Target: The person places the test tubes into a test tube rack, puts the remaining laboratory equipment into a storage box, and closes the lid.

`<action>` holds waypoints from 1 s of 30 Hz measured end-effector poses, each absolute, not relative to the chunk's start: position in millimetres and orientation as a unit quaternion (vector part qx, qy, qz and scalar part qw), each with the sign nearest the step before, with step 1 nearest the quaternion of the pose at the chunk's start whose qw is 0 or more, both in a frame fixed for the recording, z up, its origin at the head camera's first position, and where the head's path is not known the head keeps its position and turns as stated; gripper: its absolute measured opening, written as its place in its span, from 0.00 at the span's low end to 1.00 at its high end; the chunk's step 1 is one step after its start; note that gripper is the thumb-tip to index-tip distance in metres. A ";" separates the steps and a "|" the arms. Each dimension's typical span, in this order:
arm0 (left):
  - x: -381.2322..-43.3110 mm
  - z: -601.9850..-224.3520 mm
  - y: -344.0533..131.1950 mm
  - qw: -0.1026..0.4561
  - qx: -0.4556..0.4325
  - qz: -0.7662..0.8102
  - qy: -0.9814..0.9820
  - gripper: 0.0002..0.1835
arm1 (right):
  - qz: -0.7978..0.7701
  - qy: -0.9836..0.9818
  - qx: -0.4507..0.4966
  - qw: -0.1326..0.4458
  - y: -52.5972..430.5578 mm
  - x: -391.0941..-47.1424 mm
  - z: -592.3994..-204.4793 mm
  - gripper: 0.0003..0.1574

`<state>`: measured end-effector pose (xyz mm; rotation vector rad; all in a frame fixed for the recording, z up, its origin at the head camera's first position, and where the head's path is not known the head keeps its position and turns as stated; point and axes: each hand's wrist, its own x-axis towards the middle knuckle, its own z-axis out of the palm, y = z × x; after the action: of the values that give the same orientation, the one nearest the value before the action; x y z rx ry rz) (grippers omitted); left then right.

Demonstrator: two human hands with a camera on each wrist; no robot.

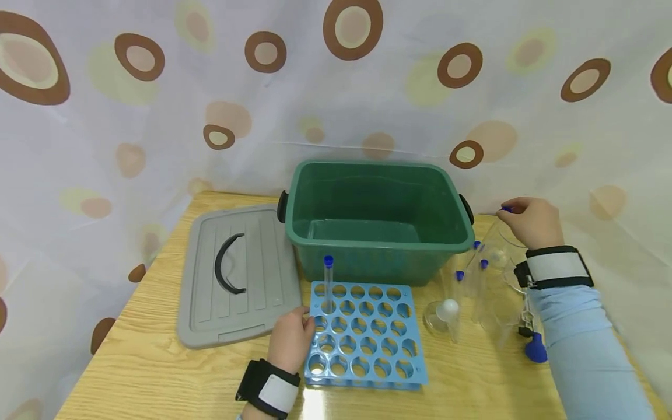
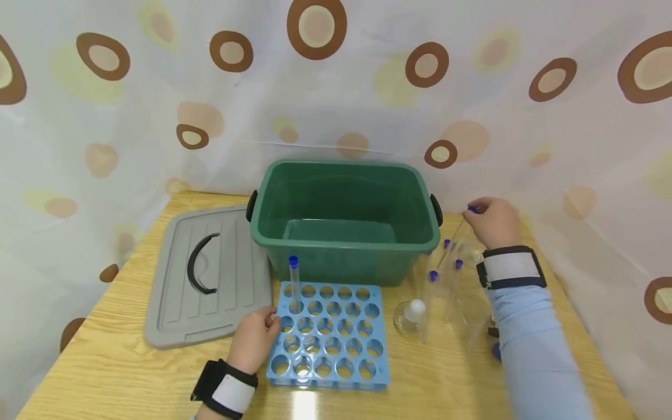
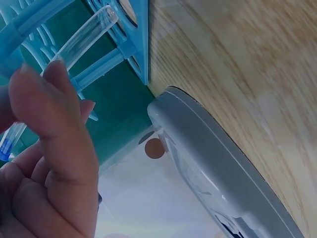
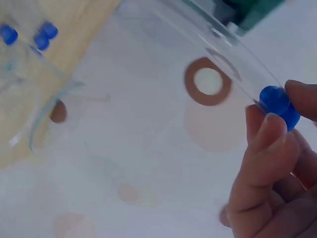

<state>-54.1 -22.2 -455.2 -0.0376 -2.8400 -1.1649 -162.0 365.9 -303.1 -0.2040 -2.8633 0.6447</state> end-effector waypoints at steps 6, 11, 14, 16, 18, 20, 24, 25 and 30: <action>-56.2 -453.7 -22.2 0.026 -0.007 -0.384 -0.923 0.12 | 0.196 -0.972 -0.054 0.119 365.1 -136.9 -283.4 0.26; -56.1 -453.6 -21.7 0.023 -0.007 -0.388 -0.922 0.12 | 0.186 -0.973 -0.054 0.129 359.6 -117.2 -268.6 0.27; -55.1 -454.3 -21.9 0.025 -0.007 -0.387 -0.922 0.12 | 0.183 -0.972 -0.049 0.141 352.0 -105.6 -260.4 0.26; -54.4 -454.8 -21.4 0.022 -0.004 -0.387 -0.922 0.12 | 0.181 -0.971 -0.043 0.152 346.4 -96.8 -255.2 0.24; -53.6 -454.7 -20.5 0.024 -0.006 -0.388 -0.922 0.12 | 0.180 -0.970 -0.033 0.163 340.4 -87.5 -251.3 0.22; -53.3 -454.1 -19.5 0.024 -0.009 -0.389 -0.921 0.12 | 0.173 -0.969 -0.022 0.174 334.0 -78.3 -248.3 0.19; -53.9 -453.0 -18.8 0.019 -0.016 -0.392 -0.920 0.12 | 0.150 -0.971 -0.003 0.188 320.5 -59.8 -240.4 0.17; -54.0 -452.8 -19.1 0.019 -0.017 -0.390 -0.921 0.12 | 0.144 -0.970 -0.001 0.194 317.6 -54.7 -237.9 0.16; -53.8 -450.7 -20.6 0.017 -0.012 -0.385 -0.923 0.13 | 0.134 -0.966 0.011 0.222 304.1 -25.8 -227.8 0.15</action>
<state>-53.8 -20.6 -450.7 -0.0370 -2.8680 -1.1974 -25.8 304.1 -227.8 0.0299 -2.6685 0.3693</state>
